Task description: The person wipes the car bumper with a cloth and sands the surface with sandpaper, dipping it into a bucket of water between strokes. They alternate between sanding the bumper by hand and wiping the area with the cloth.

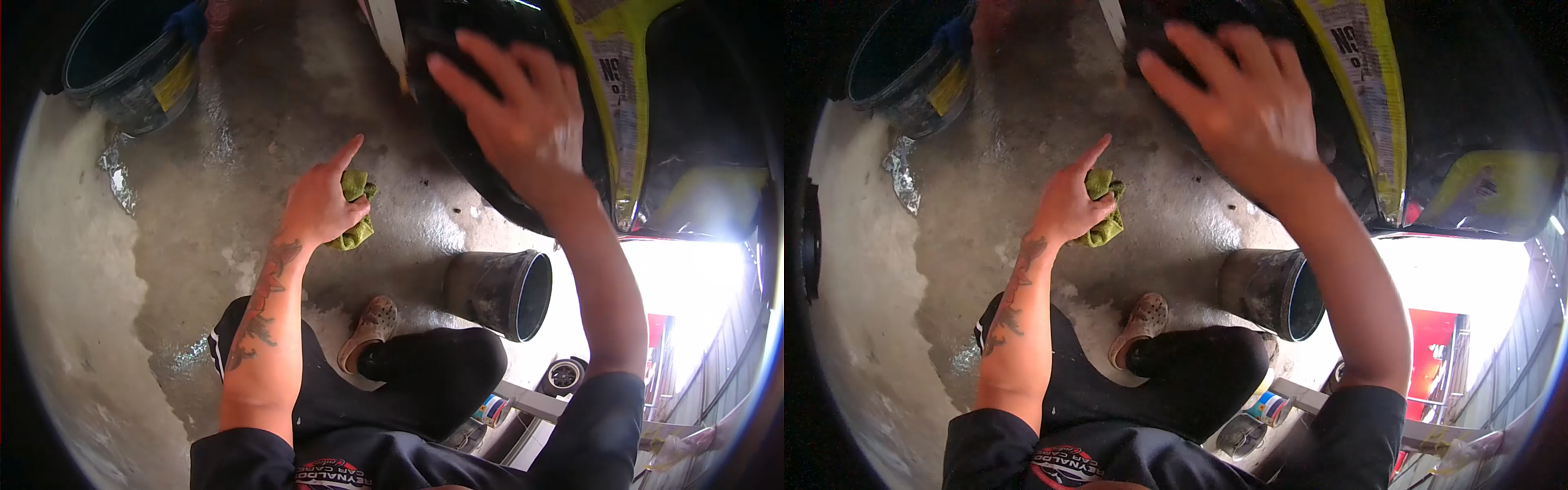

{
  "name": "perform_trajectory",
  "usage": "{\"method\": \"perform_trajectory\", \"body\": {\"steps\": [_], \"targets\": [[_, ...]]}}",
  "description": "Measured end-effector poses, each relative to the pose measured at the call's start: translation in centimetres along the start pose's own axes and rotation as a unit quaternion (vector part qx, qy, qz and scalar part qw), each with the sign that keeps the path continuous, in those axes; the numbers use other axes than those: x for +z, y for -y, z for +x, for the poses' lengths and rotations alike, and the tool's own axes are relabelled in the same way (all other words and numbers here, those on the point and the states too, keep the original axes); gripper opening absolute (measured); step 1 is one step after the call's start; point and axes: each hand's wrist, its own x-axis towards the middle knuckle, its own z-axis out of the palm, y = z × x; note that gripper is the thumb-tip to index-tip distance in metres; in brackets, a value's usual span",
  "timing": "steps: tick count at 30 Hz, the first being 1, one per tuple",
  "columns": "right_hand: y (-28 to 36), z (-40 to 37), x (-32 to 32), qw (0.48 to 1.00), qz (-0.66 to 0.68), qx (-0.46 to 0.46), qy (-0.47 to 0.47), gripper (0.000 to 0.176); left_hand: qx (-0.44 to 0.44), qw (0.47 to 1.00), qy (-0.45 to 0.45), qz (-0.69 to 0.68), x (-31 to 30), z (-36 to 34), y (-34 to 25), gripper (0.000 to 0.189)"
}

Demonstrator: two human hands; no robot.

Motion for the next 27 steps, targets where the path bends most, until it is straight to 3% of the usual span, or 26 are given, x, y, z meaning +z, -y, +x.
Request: {"method": "perform_trajectory", "body": {"steps": [2,5,6,9,14,17,21,27], "targets": [[0.7,-2.9,-1.0,1.000,-0.002,-0.006,0.023,0.034,-0.008,1.000,-0.002,-0.007,-0.4,0.0,-0.4,0.085],[-0.3,-0.4,-0.7,1.000,-0.011,-0.010,0.005,0.036,0.047,0.998,-0.046,0.006,0.3,-0.1,0.2,0.084],[-0.6,1.8,0.1,1.000,0.003,0.009,-0.018,0.039,0.028,0.999,-0.029,0.006,0.2,-0.1,-0.1,0.083],[0.3,5.7,0.2,0.997,0.025,0.039,-0.059,0.026,-0.012,1.000,0.005,0.000,0.2,-0.2,-0.5,0.080],[1.4,-3.6,-2.2,0.998,0.040,0.023,0.038,0.040,-0.011,0.997,-0.006,-0.071,-0.4,-0.3,-0.3,0.070],[3.8,-10.7,-6.4,0.985,0.059,0.082,0.142,0.043,0.049,0.983,-0.103,-0.145,-1.2,-1.0,-1.3,0.058],[8.7,-16.8,-10.0,0.922,0.240,0.224,0.207,0.054,0.100,0.947,-0.251,-0.173,-5.0,-1.3,-6.3,0.040],[16.8,-18.4,-8.8,0.820,0.416,0.350,0.177,0.044,0.200,0.884,-0.379,-0.184,-8.5,4.2,-15.1,0.029]]}}
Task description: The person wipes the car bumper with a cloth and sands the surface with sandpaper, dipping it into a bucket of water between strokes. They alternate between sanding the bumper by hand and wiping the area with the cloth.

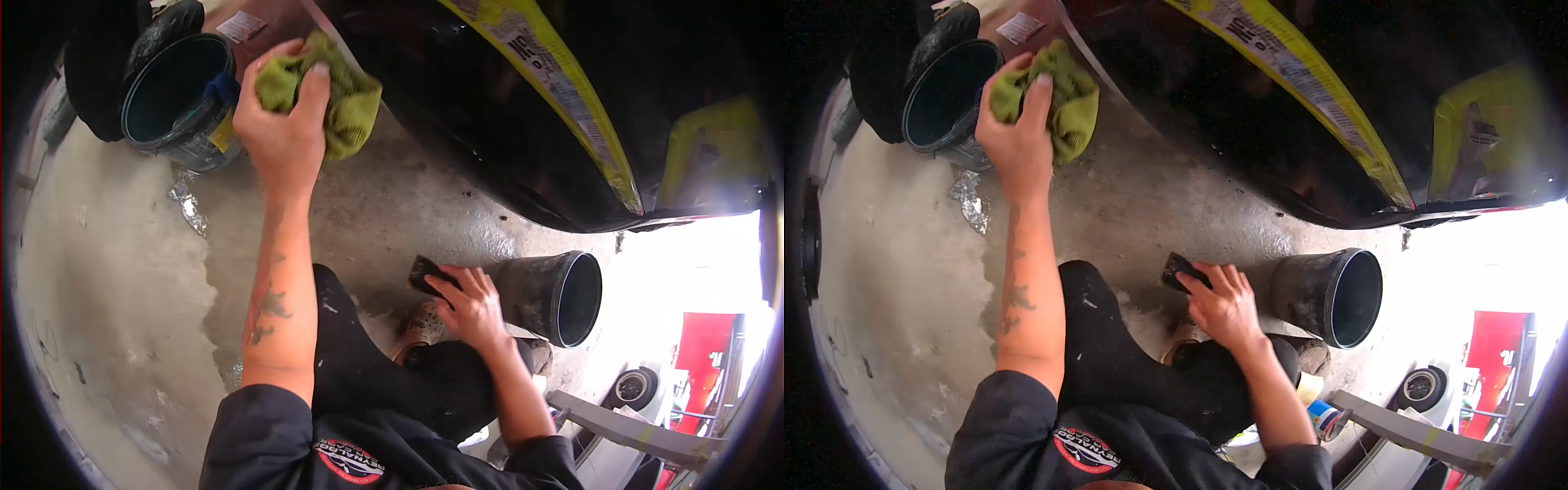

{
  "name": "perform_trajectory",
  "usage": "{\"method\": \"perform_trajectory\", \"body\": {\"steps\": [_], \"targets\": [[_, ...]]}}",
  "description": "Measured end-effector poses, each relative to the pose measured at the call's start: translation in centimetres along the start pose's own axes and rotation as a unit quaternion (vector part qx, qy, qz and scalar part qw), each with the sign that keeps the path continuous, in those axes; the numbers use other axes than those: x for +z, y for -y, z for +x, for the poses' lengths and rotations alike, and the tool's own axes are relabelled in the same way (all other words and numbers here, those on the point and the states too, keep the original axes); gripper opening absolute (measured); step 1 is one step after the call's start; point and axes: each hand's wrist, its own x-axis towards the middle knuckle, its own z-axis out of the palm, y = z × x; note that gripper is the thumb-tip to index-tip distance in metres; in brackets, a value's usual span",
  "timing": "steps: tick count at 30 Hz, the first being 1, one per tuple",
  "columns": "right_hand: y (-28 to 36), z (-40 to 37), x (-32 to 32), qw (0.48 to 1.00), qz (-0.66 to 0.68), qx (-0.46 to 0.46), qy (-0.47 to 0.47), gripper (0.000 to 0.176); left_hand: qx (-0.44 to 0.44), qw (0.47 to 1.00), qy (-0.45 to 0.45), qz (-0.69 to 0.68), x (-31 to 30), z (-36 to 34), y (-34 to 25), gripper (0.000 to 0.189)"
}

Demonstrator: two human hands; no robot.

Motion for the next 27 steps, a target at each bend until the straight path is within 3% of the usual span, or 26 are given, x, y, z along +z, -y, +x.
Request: {"method": "perform_trajectory", "body": {"steps": [2,5,9,11,14,15,19,22,27], "targets": [[-0.3,-0.3,1.3,0.998,0.067,0.013,-0.001,0.040,0.003,1.000,-0.011,-0.010,3.0,0.8,-0.6,0.028],[-1.8,-0.7,1.1,0.994,0.102,0.033,-0.001,0.040,0.191,0.967,-0.017,0.169,6.9,-2.6,1.5,0.027],[-5.1,-1.3,1.6,0.985,0.083,0.146,0.024,0.042,0.238,0.952,0.131,0.139,8.6,-10.4,0.6,0.037],[-6.1,-1.5,2.4,0.981,0.087,0.166,0.047,0.044,0.214,0.939,0.253,0.096,8.8,-14.1,0.5,0.046],[-7.0,-1.4,2.6,0.972,0.098,0.195,0.088,0.045,0.181,0.932,0.299,0.096,8.7,-16.8,0.8,0.064],[-7.2,-1.4,2.5,0.967,0.104,0.206,0.103,0.045,0.159,0.925,0.326,0.113,8.2,-16.5,0.5,0.081],[-7.7,-1.9,2.3,0.961,0.107,0.228,0.111,0.045,0.084,0.881,0.379,0.271,7.2,-13.0,-0.1,0.106],[-7.9,-1.9,2.0,0.961,0.107,0.229,0.114,0.046,0.192,0.812,0.373,0.405,5.8,-9.7,0.3,0.105],[-8.0,-1.6,1.7,0.960,0.111,0.231,0.116,0.046,0.190,0.812,0.328,0.443,3.9,-6.7,1.8,0.106]]}}
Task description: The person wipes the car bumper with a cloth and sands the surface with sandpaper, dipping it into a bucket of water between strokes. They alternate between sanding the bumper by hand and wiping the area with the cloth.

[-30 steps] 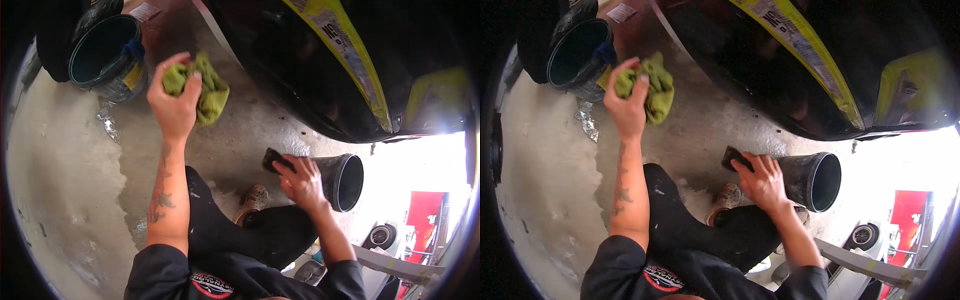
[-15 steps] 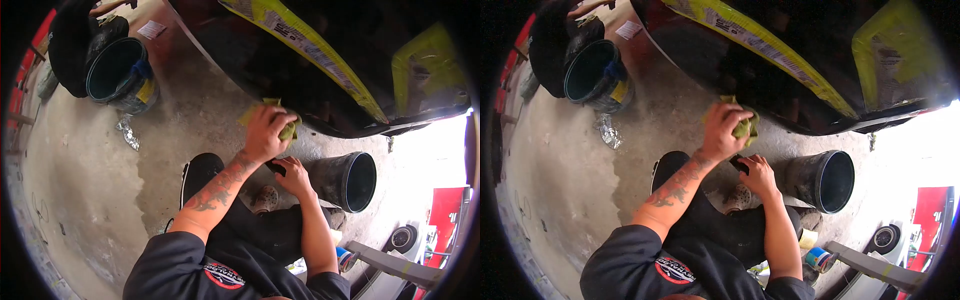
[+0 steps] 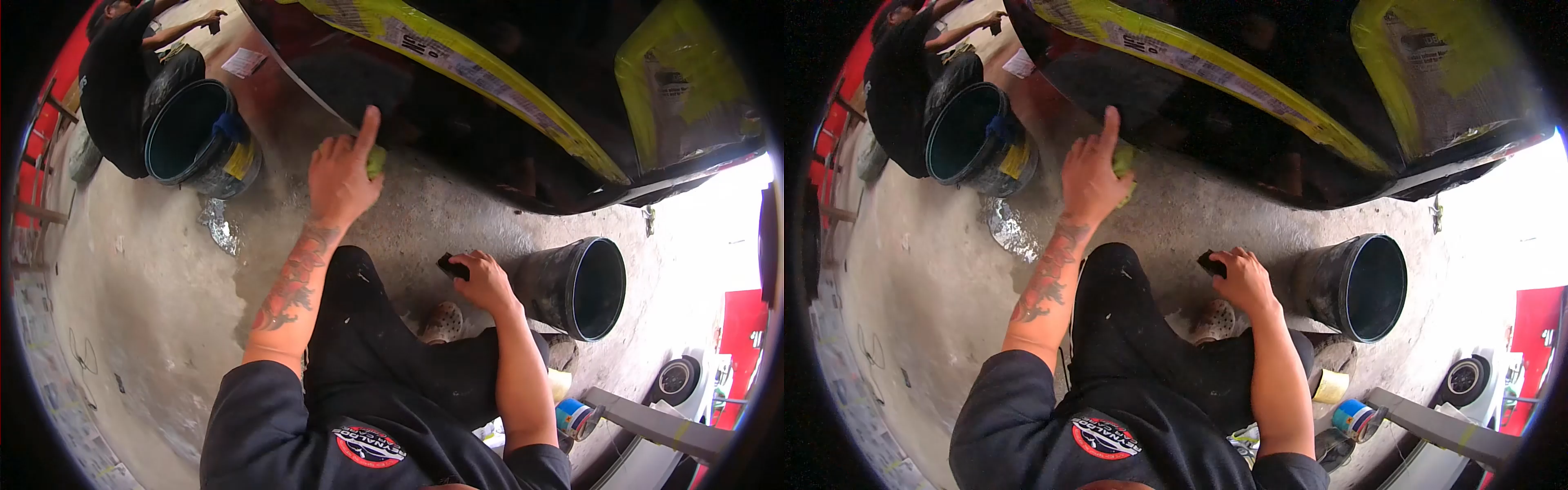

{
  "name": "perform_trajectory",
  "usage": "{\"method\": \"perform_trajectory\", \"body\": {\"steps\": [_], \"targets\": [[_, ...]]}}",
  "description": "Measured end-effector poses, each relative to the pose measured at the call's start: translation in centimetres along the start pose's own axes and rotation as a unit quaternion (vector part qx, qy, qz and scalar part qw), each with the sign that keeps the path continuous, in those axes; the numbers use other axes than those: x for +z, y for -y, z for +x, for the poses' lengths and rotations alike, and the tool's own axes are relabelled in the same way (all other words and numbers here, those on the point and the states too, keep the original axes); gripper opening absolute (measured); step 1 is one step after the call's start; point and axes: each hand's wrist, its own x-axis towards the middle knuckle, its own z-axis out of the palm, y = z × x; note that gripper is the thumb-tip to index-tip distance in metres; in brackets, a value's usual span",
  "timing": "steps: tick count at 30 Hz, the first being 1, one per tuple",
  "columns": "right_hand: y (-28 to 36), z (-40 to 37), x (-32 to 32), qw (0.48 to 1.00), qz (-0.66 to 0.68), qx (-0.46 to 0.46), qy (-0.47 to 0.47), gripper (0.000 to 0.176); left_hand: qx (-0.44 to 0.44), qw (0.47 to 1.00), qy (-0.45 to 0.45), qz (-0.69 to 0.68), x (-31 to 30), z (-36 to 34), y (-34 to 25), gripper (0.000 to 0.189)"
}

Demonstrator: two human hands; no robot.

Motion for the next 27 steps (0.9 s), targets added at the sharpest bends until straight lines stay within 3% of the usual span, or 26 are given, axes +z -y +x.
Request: {"method": "perform_trajectory", "body": {"steps": [5,11,27], "targets": [[-0.4,-0.2,0.5,1.000,0.006,-0.024,-0.016,0.046,-0.120,0.992,-0.022,-0.025,-1.7,1.4,2.8,0.110],[-0.7,0.1,1.2,0.999,0.023,-0.028,-0.016,0.048,-0.116,0.990,0.013,-0.073,-1.5,0.7,1.3,0.113],[0.2,0.7,1.8,0.996,0.082,-0.042,-0.021,0.042,0.066,0.988,0.076,-0.121,1.5,-3.2,-7.4,0.114]]}}
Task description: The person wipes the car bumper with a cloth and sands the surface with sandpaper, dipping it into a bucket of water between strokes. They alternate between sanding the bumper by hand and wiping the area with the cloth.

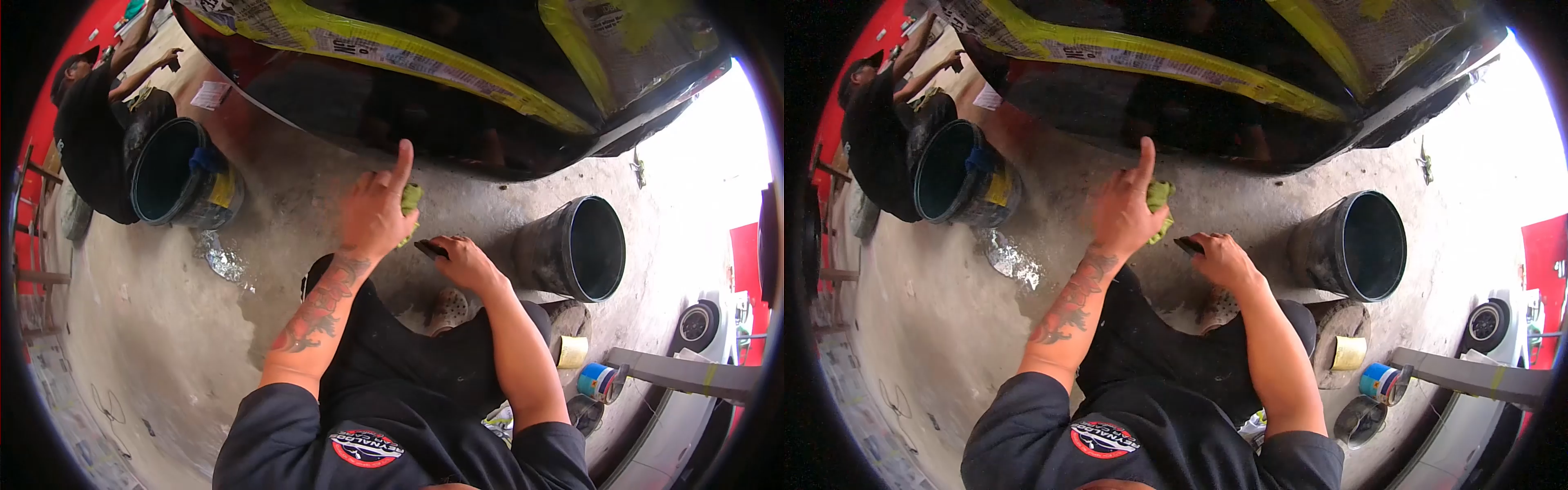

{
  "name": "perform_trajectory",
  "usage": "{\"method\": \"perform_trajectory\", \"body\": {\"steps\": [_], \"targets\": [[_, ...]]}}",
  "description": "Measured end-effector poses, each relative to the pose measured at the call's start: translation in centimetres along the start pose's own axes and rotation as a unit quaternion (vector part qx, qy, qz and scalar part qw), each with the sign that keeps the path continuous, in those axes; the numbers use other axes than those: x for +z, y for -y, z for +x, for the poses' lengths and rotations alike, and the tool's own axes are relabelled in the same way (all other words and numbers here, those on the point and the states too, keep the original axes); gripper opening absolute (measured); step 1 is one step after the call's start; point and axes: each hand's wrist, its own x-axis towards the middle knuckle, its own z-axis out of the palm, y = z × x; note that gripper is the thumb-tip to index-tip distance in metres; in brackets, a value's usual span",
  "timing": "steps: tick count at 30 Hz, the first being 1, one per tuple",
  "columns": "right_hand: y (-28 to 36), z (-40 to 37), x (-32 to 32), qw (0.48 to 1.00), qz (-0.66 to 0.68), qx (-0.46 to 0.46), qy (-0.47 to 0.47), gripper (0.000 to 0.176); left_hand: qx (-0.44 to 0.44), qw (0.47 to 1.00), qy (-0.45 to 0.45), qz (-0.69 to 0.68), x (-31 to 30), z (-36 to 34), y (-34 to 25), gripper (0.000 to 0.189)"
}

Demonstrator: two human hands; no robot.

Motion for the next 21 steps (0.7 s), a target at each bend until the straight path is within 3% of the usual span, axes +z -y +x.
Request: {"method": "perform_trajectory", "body": {"steps": [3,6,7,14,21], "targets": [[-0.5,-0.2,0.2,0.999,-0.006,-0.030,-0.025,0.042,0.001,0.999,-0.008,-0.038,0.5,-0.2,-0.1,0.112],[-0.5,-0.4,0.2,1.000,-0.009,0.005,-0.004,0.042,-0.061,0.996,-0.024,-0.057,-1.0,0.5,0.9,0.110],[-0.5,-0.5,0.2,1.000,-0.011,0.010,-0.004,0.042,-0.035,0.998,-0.045,-0.013,-1.8,0.9,1.7,0.112],[-0.6,-0.5,0.2,0.999,-0.027,0.014,-0.008,0.042,-0.105,0.988,-0.098,0.051,-5.6,2.4,5.4,0.111],[0.3,-0.4,-0.2,1.000,-0.022,0.011,-0.005,0.040,-0.103,0.991,-0.064,0.064,-5.8,2.7,5.3,0.112]]}}
